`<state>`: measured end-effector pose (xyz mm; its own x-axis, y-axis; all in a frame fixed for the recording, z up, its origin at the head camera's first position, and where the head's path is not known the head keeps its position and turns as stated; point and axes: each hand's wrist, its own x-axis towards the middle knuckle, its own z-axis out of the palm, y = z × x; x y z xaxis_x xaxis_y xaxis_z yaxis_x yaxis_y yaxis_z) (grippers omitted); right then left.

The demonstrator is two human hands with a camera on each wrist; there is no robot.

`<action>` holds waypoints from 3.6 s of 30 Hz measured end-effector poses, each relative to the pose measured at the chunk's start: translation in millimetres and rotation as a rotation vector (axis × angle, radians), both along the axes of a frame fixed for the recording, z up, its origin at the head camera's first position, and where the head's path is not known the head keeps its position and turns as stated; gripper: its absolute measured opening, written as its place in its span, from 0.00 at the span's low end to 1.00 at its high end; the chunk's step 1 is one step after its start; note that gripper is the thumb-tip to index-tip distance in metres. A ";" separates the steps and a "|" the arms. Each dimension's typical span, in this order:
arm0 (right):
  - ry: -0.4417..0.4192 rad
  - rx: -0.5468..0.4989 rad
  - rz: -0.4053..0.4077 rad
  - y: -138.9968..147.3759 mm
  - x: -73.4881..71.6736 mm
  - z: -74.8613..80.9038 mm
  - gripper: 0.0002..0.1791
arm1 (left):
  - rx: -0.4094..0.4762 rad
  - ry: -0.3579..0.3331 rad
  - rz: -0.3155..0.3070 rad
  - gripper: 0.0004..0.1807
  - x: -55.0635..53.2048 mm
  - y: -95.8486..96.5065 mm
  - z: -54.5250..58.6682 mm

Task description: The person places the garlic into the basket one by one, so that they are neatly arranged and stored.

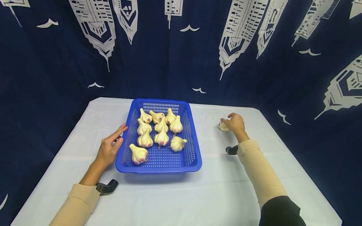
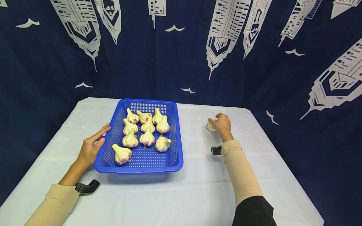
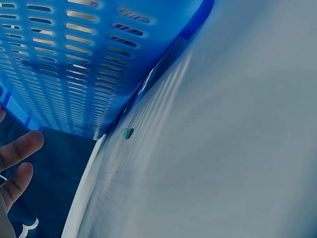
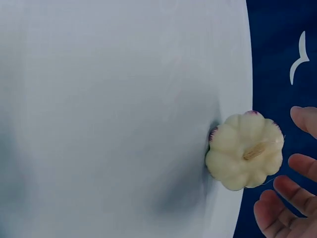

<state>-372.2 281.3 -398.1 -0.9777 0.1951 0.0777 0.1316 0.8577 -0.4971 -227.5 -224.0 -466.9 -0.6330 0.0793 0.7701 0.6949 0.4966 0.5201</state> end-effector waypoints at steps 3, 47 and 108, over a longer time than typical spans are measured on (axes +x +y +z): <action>-0.033 -0.001 0.006 1.2 -1.1 -3.2 0.33 | -0.004 -0.001 0.002 0.24 0.1 0.3 0.8; -0.036 -0.071 0.003 2.7 4.5 -10.4 0.41 | -0.011 -0.042 0.028 0.24 1.1 1.6 1.1; 0.220 -0.133 0.367 -75.5 41.2 77.0 0.28 | -0.003 -0.018 0.013 0.24 -0.5 0.2 -0.5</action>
